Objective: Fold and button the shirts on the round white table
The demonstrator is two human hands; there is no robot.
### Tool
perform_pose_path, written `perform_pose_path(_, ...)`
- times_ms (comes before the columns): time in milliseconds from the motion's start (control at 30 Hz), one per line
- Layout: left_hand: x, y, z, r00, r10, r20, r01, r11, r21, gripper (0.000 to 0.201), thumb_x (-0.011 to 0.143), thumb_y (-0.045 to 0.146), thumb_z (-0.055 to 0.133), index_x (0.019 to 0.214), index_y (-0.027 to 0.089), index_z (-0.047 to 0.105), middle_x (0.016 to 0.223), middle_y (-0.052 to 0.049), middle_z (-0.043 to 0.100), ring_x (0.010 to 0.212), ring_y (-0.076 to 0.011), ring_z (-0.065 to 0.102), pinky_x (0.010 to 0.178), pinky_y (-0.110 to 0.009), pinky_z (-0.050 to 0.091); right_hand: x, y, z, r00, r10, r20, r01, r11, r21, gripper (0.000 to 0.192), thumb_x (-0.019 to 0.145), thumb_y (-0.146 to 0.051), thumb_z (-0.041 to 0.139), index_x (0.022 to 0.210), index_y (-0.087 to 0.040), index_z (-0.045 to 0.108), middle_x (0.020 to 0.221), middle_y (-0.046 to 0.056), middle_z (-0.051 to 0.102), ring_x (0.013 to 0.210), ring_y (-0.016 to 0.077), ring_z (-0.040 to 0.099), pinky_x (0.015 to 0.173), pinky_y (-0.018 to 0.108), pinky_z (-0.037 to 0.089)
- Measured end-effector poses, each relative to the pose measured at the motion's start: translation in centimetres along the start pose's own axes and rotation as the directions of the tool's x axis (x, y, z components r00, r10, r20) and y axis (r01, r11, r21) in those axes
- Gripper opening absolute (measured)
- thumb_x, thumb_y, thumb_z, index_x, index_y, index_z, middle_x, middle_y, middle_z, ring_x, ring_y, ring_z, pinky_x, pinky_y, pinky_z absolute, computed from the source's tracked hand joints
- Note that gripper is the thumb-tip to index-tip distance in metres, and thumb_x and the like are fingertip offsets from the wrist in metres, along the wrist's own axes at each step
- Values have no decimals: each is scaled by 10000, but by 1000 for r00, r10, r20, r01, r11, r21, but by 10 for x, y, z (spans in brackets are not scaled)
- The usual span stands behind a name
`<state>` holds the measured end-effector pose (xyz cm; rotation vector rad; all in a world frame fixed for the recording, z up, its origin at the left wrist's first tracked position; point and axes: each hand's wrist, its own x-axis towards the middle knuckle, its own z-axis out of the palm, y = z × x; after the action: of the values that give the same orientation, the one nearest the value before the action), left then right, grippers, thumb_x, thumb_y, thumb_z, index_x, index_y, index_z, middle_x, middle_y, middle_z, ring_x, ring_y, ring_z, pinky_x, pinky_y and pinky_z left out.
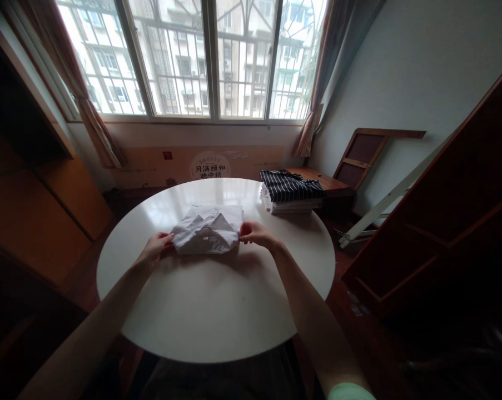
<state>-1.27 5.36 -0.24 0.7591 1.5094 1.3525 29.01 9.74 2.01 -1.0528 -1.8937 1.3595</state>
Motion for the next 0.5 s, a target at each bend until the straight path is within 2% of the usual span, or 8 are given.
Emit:
perform_pose_path(100, 3, -1, -3, 967, 226, -115, -187, 941, 282, 146, 677, 179, 631, 731, 147, 499, 705, -25, 572, 653, -162, 591, 658, -323, 492, 0, 2, -2, 997, 49, 53, -40, 986, -162, 200, 577, -221, 690, 664, -139, 529, 579, -21, 565, 501, 86, 529, 437, 180, 365)
perform_pose_path(167, 2, -1, -3, 831, 527, -178, -365, 758, 541, 157, 675, 182, 618, 797, 149, 524, 846, -61, 577, 817, -203, 579, 785, -376, 465, -2, -2, -2, 998, 60, 4, -57, 960, -273, 155, 614, -209, 658, 682, -143, 536, 598, -7, 577, 533, 106, 549, 460, 194, 384)
perform_pose_path(233, -2, -1, 1, 645, 758, -94, -508, 518, 688, 178, 727, 183, 554, 901, 148, 539, 985, -95, 564, 959, -227, 537, 883, -400, 415, -3, -8, 1, 978, 7, -209, -92, 912, -400, 116, 674, -209, 612, 755, -144, 559, 658, 21, 605, 586, 129, 571, 515, 224, 422)
perform_pose_path(267, -4, -1, 4, 574, 819, -7, -578, 411, 705, 195, 767, 188, 503, 955, 151, 539, 1036, -102, 560, 1006, -226, 519, 910, -397, 399, -3, -12, 5, 937, -58, -344, -112, 884, -454, 136, 710, -215, 581, 826, -146, 569, 713, 38, 621, 623, 141, 583, 556, 246, 443)
perform_pose_path(333, -9, -2, 12, 496, 845, 200, -693, 247, 677, 252, 829, 208, 419, 1051, 170, 532, 1127, -96, 550, 1078, -208, 491, 947, -371, 379, -1, -17, 15, 828, -248, -502, -83, 832, -548, 250, 784, -239, 511, 1018, -157, 546, 883, 75, 635, 751, 169, 604, 665, 295, 473)
perform_pose_path(400, -12, -5, 18, 505, 780, 369, -729, 157, 666, 299, 865, 250, 372, 1116, 202, 526, 1240, -77, 506, 1154, -202, 449, 988, -372, 341, 2, -17, 30, 807, -433, -402, 66, 742, -667, 361, 838, -279, 455, 1185, -181, 474, 1123, 103, 578, 989, 203, 561, 817, 344, 455)
perform_pose_path(433, -12, -7, 20, 548, 720, 425, -715, 139, 685, 317, 874, 277, 360, 1138, 215, 524, 1289, -70, 474, 1189, -211, 422, 1003, -387, 320, 4, -16, 38, 832, -484, -270, 156, 673, -723, 396, 857, -307, 433, 1237, -198, 442, 1237, 101, 513, 1117, 220, 488, 893, 367, 420)
perform_pose_path(500, -8, -11, 20, 666, 578, 472, -648, 135, 749, 361, 882, 337, 346, 1188, 231, 505, 1346, -67, 423, 1237, -237, 374, 1017, -423, 291, 6, -9, 52, 895, -446, -18, 256, 546, -798, 434, 880, -353, 393, 1295, -225, 405, 1372, 75, 385, 1266, 248, 326, 995, 414, 328)
